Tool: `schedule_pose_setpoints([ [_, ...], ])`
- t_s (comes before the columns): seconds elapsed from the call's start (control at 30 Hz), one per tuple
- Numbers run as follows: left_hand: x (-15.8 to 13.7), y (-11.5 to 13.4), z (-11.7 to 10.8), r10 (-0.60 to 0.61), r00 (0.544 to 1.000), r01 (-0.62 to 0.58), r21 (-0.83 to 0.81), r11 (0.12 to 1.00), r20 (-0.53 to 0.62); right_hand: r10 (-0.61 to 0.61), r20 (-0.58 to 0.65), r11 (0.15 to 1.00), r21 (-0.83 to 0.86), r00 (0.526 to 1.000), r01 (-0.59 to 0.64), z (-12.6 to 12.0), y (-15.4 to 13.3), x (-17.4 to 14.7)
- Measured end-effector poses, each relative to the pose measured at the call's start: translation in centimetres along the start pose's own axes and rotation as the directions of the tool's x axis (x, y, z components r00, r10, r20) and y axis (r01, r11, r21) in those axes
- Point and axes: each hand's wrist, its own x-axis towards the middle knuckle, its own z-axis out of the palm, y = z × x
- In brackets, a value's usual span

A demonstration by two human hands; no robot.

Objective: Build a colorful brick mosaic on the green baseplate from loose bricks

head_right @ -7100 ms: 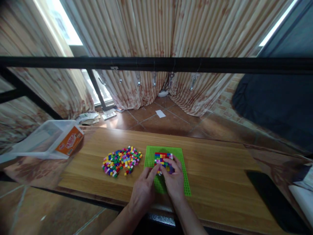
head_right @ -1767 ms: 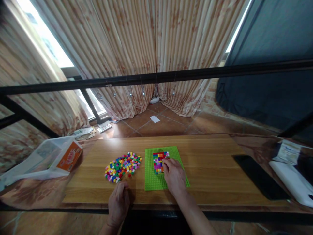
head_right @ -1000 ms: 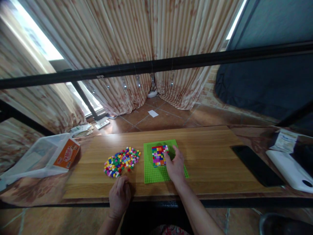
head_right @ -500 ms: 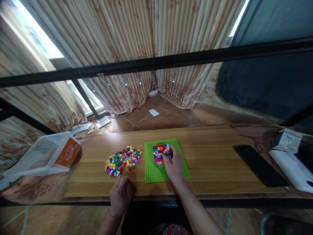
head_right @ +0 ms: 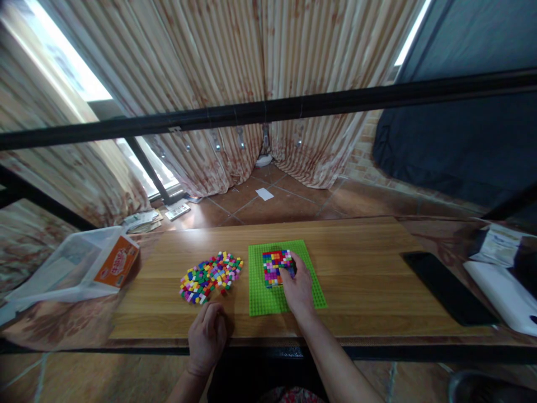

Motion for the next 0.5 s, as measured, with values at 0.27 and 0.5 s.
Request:
schedule_pose_setpoints([
  [0.27,-0.1,0.0,0.0,-0.032,0.999,0.033,-0.038,0.999,0.038,0.021,0.026,1.000,0.002,0.999,-0.021,-0.1,0.1,0.1],
  [0.5,-0.1,0.6,-0.3,-0.219,0.969,0.242,-0.267,0.933,0.113,-0.336,-0.004,0.933,-0.138,0.942,0.332,-1.8,-4.2,-2.7],
])
